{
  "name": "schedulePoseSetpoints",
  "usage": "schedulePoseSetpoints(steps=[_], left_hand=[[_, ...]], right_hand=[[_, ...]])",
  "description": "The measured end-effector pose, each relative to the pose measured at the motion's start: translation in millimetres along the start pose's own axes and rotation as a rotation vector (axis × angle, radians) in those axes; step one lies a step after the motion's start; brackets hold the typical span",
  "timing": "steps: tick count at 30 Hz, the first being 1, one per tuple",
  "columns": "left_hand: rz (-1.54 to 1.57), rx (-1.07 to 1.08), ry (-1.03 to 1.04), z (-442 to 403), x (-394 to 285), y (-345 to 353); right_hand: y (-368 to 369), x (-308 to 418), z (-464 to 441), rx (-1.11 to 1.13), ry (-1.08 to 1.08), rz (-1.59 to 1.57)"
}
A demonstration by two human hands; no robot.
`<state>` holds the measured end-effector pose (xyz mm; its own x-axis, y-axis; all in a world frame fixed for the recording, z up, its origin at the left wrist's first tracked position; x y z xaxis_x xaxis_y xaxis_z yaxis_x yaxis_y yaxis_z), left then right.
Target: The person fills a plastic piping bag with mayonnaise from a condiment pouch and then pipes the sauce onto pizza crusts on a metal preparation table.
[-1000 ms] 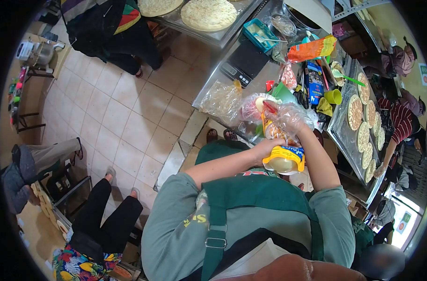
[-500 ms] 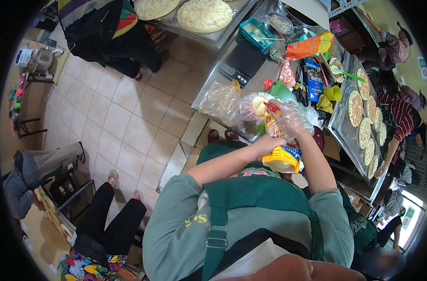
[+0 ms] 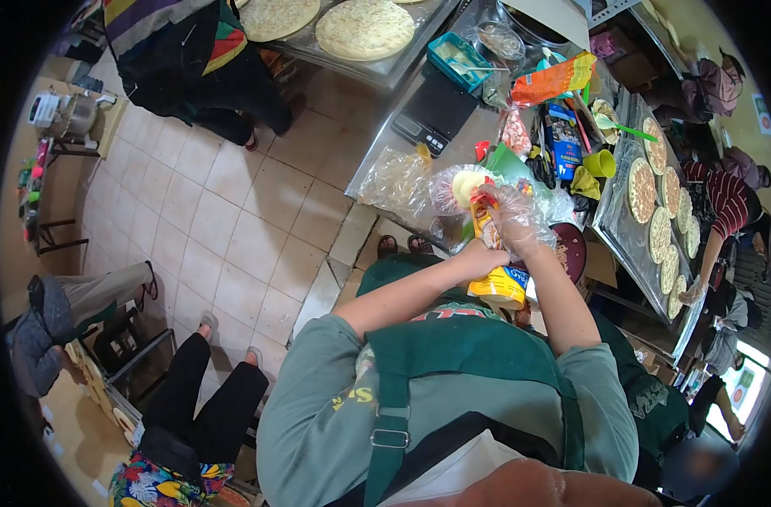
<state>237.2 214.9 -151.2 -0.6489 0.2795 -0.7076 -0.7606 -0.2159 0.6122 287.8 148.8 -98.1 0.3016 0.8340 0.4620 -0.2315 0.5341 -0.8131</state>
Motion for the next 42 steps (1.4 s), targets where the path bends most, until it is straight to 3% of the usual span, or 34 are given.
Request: schedulePoseSetpoints(steps=[5, 7, 9, 12, 13, 15, 17, 18, 20, 21, 24, 26, 28, 29, 31, 32, 34, 36, 37, 38, 40, 42], left_hand=[[-0.029, -0.032, -0.053, -10, 27, -13], [-0.192, 0.023, 0.056, -9, 15, -8], [-0.33, 0.062, 0.026, -2, 7, -3], [-0.48, 0.118, 0.013, 14, -14, 8], [-0.555, 0.127, -0.037, 16, -16, 9], [-0.644, 0.141, -0.087, 17, -13, 8], [-0.455, 0.108, 0.137, 18, -20, 5], [-0.471, 0.116, 0.137, 22, -26, 5], [-0.253, 0.192, 0.168, 28, -39, 10], [-0.208, 0.139, 0.298, 30, -50, 6], [-0.155, 0.142, 0.317, 31, -62, 0], [-0.204, 0.114, 0.261, 26, -75, -8], [-0.29, -0.22, 0.559, 38, -104, -42], [-0.303, -0.211, 0.555, 39, -103, -47], [-0.128, -0.465, 0.602, 59, -98, -87], [-0.137, -0.459, 0.6, 63, -95, -92], [0.027, -0.505, 0.462, 70, -66, -106], [0.069, -0.501, 0.407, 74, -46, -108], [0.118, -0.501, 0.355, 75, -34, -109], [0.116, -0.5, 0.351, 76, -28, -111], [0.116, -0.503, 0.243, 76, -12, -113], [0.122, -0.502, 0.191, 80, -5, -114]], right_hand=[[3, -5, 3, -0.031, 0.002, -0.044], [-6, 6, 7, -0.077, -0.021, -0.076], [-33, 8, 26, -0.253, 0.132, -0.346], [-51, -7, 52, -0.327, 0.294, -0.423], [-35, -32, 56, -0.319, 0.34, -0.725], [-41, -52, 66, -0.412, 0.3, -0.871], [-57, -49, 79, -0.523, 0.138, -1.046], [-71, -35, 89, -0.54, 0.133, -1.05], [-78, -22, 105, -0.637, 0.13, -1.41], [-79, -25, 104, -0.532, 0.033, -1.411], [-89, -22, 116, -0.511, -0.059, -1.397], [-111, -19, 118, -0.686, 0.075, -1.292], [-140, -36, 104, -0.892, -0.094, -1.007], [-151, -36, 98, -0.907, -0.094, -1.013], [-158, -29, 72, -0.819, -0.194, -1.462], [-160, -25, 60, -0.808, -0.22, -1.584], [-160, -39, 30, -0.793, -0.144, -1.237], [-143, -77, -18, -0.91, -0.323, -1.24], [-134, -89, -34, -0.999, -0.226, -1.051], [-126, -93, -46, -0.884, 0.032, -0.867], [-101, -100, -66, -0.916, 0.094, -1.429], [-76, -147, -101, -0.958, 0.075, -1.394]])
Point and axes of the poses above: each hand's wrist, its own z-axis away from the middle knuckle, its own y-axis out of the palm, x = y × z, the point moved 9 cm from there along -z, towards the middle knuckle, and after that the axes turned 15 degrees about x, right-handed, at the moved point
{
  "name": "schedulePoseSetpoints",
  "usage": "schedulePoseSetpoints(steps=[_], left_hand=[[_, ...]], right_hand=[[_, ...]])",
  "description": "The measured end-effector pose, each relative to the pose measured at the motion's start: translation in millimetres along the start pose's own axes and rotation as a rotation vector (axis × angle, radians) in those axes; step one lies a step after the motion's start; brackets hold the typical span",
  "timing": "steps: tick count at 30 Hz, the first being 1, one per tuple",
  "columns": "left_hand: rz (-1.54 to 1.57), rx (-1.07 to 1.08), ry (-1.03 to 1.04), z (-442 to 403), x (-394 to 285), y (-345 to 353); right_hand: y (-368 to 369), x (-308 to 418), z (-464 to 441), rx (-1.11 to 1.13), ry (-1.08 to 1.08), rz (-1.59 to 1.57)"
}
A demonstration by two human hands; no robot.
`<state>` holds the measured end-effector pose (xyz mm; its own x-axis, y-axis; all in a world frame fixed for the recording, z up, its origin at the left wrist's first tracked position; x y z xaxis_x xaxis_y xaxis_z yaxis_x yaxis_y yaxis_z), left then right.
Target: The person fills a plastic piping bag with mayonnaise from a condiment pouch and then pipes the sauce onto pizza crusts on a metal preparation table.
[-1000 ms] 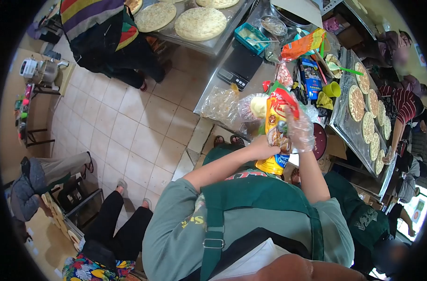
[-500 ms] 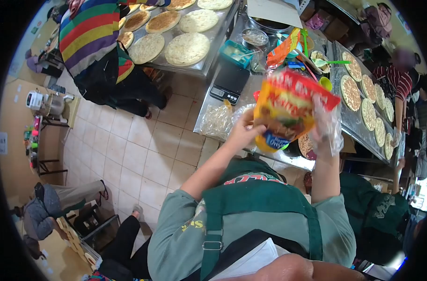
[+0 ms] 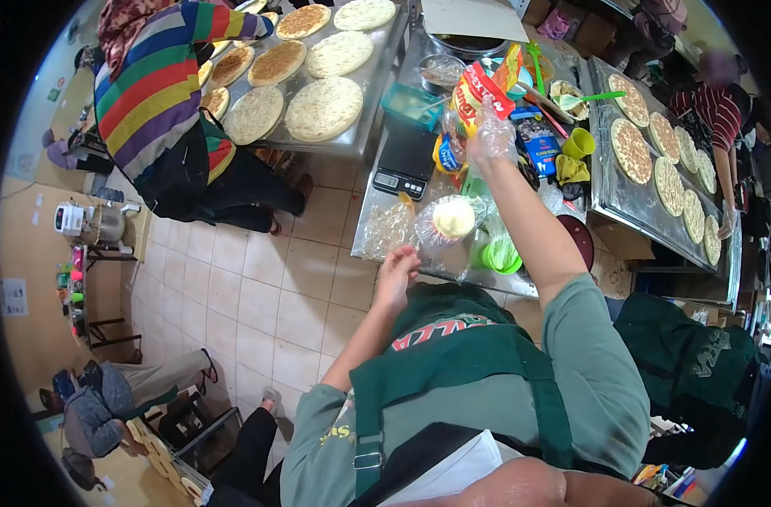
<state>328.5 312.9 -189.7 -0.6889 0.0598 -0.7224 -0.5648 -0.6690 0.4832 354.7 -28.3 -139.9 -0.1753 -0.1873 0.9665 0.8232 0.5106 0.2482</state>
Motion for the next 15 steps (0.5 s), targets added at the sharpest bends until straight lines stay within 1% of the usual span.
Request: schedulePoseSetpoints(steps=[1, 2, 4, 5, 6, 8, 9, 10, 12, 13, 15], left_hand=[[-0.006, 0.0, -0.046, 0, 4, -1], [-0.007, -0.001, -0.047, -1, 4, -2], [0.046, 0.017, -0.127, -3, 14, -4], [0.045, 0.015, -0.131, -5, 15, -6], [0.083, 0.041, -0.155, -9, 20, -4], [0.118, 0.071, -0.185, -16, 29, 0], [0.149, 0.099, -0.22, -20, 36, 3], [0.181, 0.129, -0.252, -24, 41, 7], [0.231, 0.145, -0.292, -32, 50, 12], [0.283, 0.156, -0.333, -34, 56, 14], [0.299, 0.183, -0.354, -40, 58, 17]], right_hand=[[-7, -14, -12, -0.01, -0.051, 0.016], [-5, -8, -7, -0.011, -0.05, 0.015], [-3, 11, 24, -0.081, 0.17, 0.148], [-3, 36, 35, -0.062, 0.124, 0.369], [-4, 43, 43, -0.065, 0.128, 0.368], [4, 61, 48, 0.015, 0.132, 0.928], [-2, 55, 47, -0.014, 0.219, 0.768], [-3, 56, 52, -0.021, 0.217, 0.766], [10, 74, 68, 0.06, 0.081, 0.768], [9, 62, 64, 0.099, 0.048, 0.754], [5, 47, 59, 0.066, 0.021, 0.762]])
Point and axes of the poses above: each hand's wrist, its own z-axis away from the middle knuckle, its own y-axis out of the palm, x = y × z, the point moved 9 cm from there along -z, towards the middle knuckle, and after that the axes turned 15 degrees about x, right-handed, at the moved point
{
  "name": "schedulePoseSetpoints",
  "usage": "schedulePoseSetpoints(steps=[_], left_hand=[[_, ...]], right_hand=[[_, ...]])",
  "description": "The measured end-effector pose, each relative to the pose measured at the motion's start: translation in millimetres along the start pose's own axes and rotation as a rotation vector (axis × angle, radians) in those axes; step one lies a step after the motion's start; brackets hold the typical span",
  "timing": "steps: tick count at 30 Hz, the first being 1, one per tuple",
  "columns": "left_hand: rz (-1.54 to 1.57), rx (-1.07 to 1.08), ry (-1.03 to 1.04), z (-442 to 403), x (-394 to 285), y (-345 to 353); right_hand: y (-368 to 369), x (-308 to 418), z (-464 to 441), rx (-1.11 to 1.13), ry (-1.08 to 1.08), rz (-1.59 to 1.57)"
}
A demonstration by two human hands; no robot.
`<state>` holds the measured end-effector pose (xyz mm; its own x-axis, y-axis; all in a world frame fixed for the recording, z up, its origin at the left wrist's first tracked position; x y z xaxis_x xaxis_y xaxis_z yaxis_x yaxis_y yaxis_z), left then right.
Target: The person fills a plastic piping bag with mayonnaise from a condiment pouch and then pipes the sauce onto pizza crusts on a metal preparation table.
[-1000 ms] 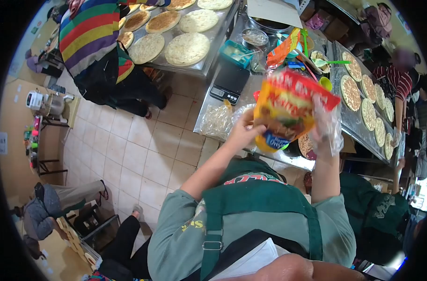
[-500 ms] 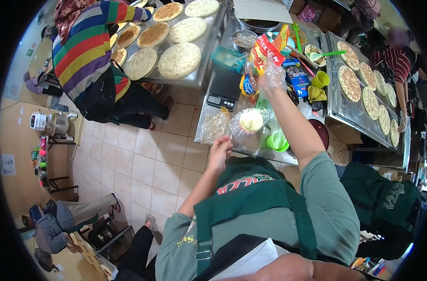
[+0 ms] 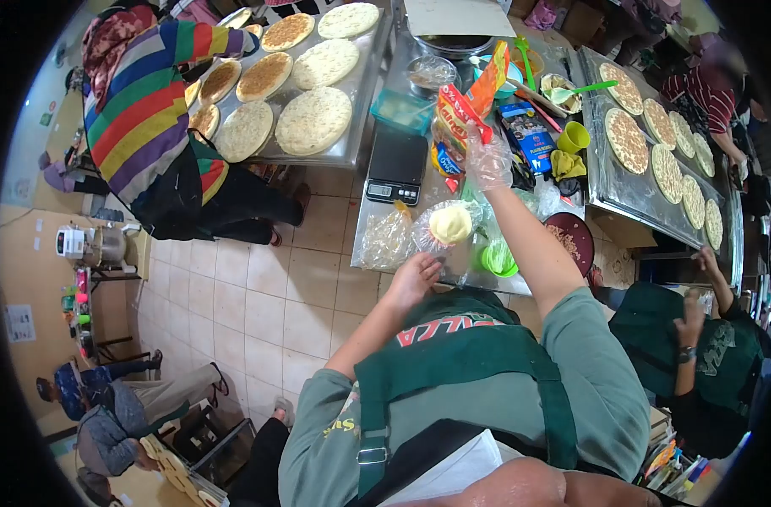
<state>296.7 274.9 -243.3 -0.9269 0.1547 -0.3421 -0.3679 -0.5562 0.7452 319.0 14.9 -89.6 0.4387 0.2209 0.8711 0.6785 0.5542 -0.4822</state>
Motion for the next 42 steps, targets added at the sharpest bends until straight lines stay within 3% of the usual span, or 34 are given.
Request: schedulePoseSetpoints(steps=[5, 7, 9, 10, 14, 16, 18, 20, 22, 23, 25, 26, 27, 29, 34, 36, 37, 39, 42], left_hand=[[0.022, -0.087, -0.001, -7, -5, 0], [0.019, -0.106, 0.062, -7, -13, 3], [0.08, -0.119, 0.081, -15, -12, -8], [0.14, -0.129, 0.101, -19, -11, -13], [0.13, -0.178, 0.147, -11, -13, -6], [0.103, -0.184, 0.188, -11, -21, -2], [0.089, -0.166, 0.205, -12, -25, 2], [0.129, -0.152, 0.157, -20, -22, -4], [0.106, -0.146, 0.165, -19, -28, 0], [0.088, -0.147, 0.163, -19, -28, 1], [0.111, -0.088, 0.185, -31, -28, -7], [0.132, -0.024, 0.209, -36, -29, -7], [0.132, -0.027, 0.195, -34, -27, -3], [0.103, -0.107, 0.216, -21, -35, 11], [0.099, -0.189, 0.26, -24, -30, -2], [0.145, -0.215, 0.292, -32, -29, -19], [0.138, -0.209, 0.293, -35, -30, -23], [0.198, -0.148, 0.336, -41, -34, -24], [0.148, 0.071, 0.376, -27, -56, 28]], right_hand=[[7, -14, -1, -0.007, 0.013, -0.206], [19, -37, -10, 0.053, 0.115, -0.046], [22, -12, -5, 0.079, -0.216, -0.248], [27, -20, -5, 0.189, -0.069, -0.251], [21, -12, 13, 0.217, -0.084, -0.134], [13, -16, 11, 0.022, -0.18, 0.081], [-6, -13, 40, -0.041, -0.232, -0.279], [-2, -59, 49, 0.259, 0.302, 0.307], [21, -69, 60, 0.452, 0.026, 0.393], [24, -80, 58, 0.453, 0.025, 0.394], [37, -96, 63, 0.391, -0.127, 0.929], [54, -125, 55, 0.455, -0.212, 0.97], [51, -113, 53, 0.458, -0.197, 0.968], [44, -88, 56, 0.676, 0.145, 0.999], [44, -106, 32, 0.569, 0.161, 0.976], [41, -98, 29, 0.604, 0.035, 0.552], [36, -90, 35, 0.595, 0.034, 0.55], [43, -80, 62, 0.78, 0.186, -0.566], [46, -59, 81, 0.79, 0.214, -1.084]])
Point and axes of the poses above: each hand's wrist, its own z-axis away from the middle knuckle, its own y-axis out of the palm, x = y × z, the point moved 9 cm from there along -z, towards the middle knuckle, and after that the axes turned 15 degrees about x, right-handed, at the moved point
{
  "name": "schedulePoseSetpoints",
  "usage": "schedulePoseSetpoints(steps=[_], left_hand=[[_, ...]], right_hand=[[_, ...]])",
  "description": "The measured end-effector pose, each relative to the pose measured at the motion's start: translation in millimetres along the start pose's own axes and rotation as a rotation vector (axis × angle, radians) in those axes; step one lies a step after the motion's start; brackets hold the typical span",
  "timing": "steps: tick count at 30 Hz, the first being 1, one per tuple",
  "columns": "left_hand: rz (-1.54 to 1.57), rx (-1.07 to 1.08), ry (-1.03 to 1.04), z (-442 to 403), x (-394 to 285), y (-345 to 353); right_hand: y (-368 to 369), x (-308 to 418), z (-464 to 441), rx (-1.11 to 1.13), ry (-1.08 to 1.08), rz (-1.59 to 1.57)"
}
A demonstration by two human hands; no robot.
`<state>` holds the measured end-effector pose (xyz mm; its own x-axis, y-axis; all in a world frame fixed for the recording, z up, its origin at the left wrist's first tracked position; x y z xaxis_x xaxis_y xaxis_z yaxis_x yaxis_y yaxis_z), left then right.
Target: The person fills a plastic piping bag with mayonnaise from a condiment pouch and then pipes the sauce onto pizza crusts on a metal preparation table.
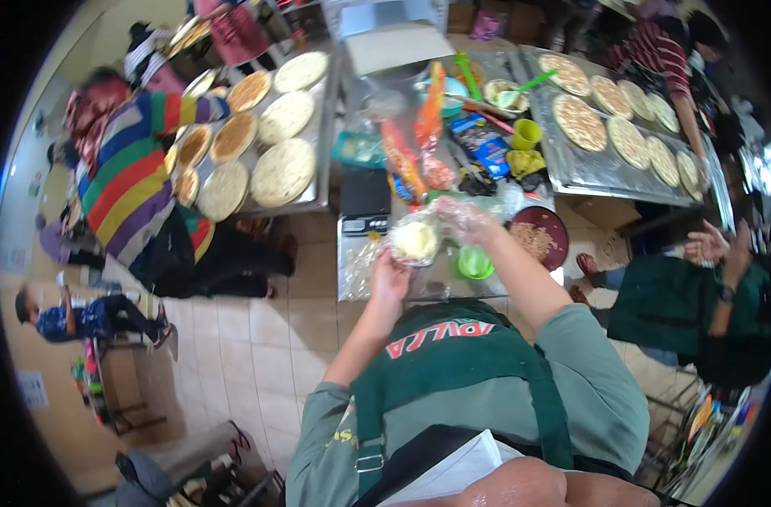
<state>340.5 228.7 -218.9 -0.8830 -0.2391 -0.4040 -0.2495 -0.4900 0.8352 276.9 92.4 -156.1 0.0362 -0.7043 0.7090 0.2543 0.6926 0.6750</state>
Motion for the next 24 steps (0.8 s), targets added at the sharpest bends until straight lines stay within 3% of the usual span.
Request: schedulePoseSetpoints(steps=[1, 3, 5, 6, 10, 12, 13, 15, 16, 18, 19, 21, 23, 24], left_hand=[[0.005, 0.083, -0.011, -4, -3, 3], [-0.029, 0.185, -0.007, -9, -16, 15], [0.07, -0.071, -0.035, 14, -31, 33], [0.083, -0.041, -0.025, 7, -37, 28], [0.132, 0.042, -0.059, -9, -52, 16], [0.09, -0.027, -0.041, -9, -57, 33], [0.053, -0.102, -0.015, -3, -61, 41], [0.01, -0.04, -0.005, 4, -62, 64], [-0.119, 0.016, 0.014, 8, -65, 79], [-0.32, 0.168, 0.056, 16, -67, 106], [-0.321, 0.17, 0.05, 18, -66, 106], [-0.572, 0.323, 0.215, 26, -77, 122], [-0.603, 0.364, 0.316, 25, -75, 109], [-0.927, 0.275, 0.393, 20, -76, 94]], right_hand=[[6, -1, 0, 0.075, -0.061, -0.159], [18, 12, -4, 0.134, -0.181, -0.146], [-2, 4, 0, -0.164, -0.119, -0.164], [5, 10, -1, -0.199, -0.095, -0.087], [18, 25, -11, -0.109, -0.274, 0.106], [32, 30, -17, -0.136, -0.232, 0.727], [47, 36, -7, -0.143, -0.237, 0.728], [110, 61, 18, -0.226, -0.128, 1.557], [106, 55, 16, -0.234, -0.128, 1.56], [131, 40, 10, 0.069, -0.381, 1.642], [130, 41, 7, 0.063, -0.379, 1.641], [108, 40, -5, -0.135, -0.107, 1.639], [111, 50, -4, -0.223, -0.143, 1.546], [117, 56, -1, -0.232, -0.128, 1.533]])
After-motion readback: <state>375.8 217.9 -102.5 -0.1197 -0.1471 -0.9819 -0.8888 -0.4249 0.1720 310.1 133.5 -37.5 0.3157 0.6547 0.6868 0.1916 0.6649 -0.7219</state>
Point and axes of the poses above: each hand's wrist, its own z-axis away from the middle knuckle, its own y-axis out of the palm, x = y × z, the point moved 9 cm from there along -z, towards the middle knuckle, and after that the axes turned 15 degrees about x, right-handed, at the moved point
